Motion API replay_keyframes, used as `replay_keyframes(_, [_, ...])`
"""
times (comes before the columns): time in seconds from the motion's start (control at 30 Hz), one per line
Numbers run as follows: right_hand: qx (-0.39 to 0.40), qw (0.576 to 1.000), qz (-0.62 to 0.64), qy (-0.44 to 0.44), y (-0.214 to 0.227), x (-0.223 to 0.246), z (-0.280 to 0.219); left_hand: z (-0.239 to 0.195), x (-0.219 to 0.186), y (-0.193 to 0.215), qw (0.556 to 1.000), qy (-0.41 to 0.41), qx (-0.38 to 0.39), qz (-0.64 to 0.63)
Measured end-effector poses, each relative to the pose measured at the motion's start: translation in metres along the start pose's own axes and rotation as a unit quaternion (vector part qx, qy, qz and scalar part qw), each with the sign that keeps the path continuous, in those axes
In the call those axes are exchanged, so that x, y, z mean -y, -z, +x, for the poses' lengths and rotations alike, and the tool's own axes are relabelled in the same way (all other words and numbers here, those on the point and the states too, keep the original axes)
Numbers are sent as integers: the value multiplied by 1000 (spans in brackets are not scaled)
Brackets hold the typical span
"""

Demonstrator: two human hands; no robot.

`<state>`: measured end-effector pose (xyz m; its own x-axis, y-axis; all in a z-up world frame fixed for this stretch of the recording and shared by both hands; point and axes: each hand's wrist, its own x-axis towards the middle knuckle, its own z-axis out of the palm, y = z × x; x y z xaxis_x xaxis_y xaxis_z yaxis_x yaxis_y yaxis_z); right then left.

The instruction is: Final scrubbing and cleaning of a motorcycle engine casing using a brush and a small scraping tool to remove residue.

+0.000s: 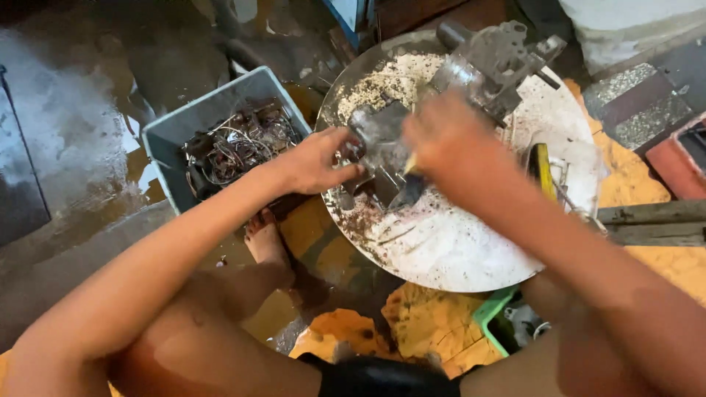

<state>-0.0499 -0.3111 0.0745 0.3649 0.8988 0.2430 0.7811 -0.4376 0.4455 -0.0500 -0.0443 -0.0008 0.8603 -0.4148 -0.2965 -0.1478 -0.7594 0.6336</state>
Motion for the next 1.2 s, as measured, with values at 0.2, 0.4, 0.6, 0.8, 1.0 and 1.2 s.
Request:
replay_keyframes(0.2, [212, 897, 374, -105, 3, 38, 1, -10, -15, -2, 974, -55, 2, 222])
replay_keyframes(0.4, [15, 975, 46, -216, 54, -26, -17, -13, -23, -12, 975, -27, 41, 215])
replay_keyframes(0.6, [118, 918, 367, -92, 19, 40, -20, -16, -28, -16, 954, -5, 47, 296])
replay_keyframes(0.8, [-35, 968, 175, -177, 47, -44, -31, -22, -40, -9, 958, 9, 64, 280])
replay_keyframes(1.0, [134, 935, 302, -131, 19, 18, 1, -20, -34, -12, 957, 4, 62, 282])
replay_keyframes(1.2, [42, 980, 175, -88, 15, 1, 4, -23, -35, -12, 961, 2, 53, 270])
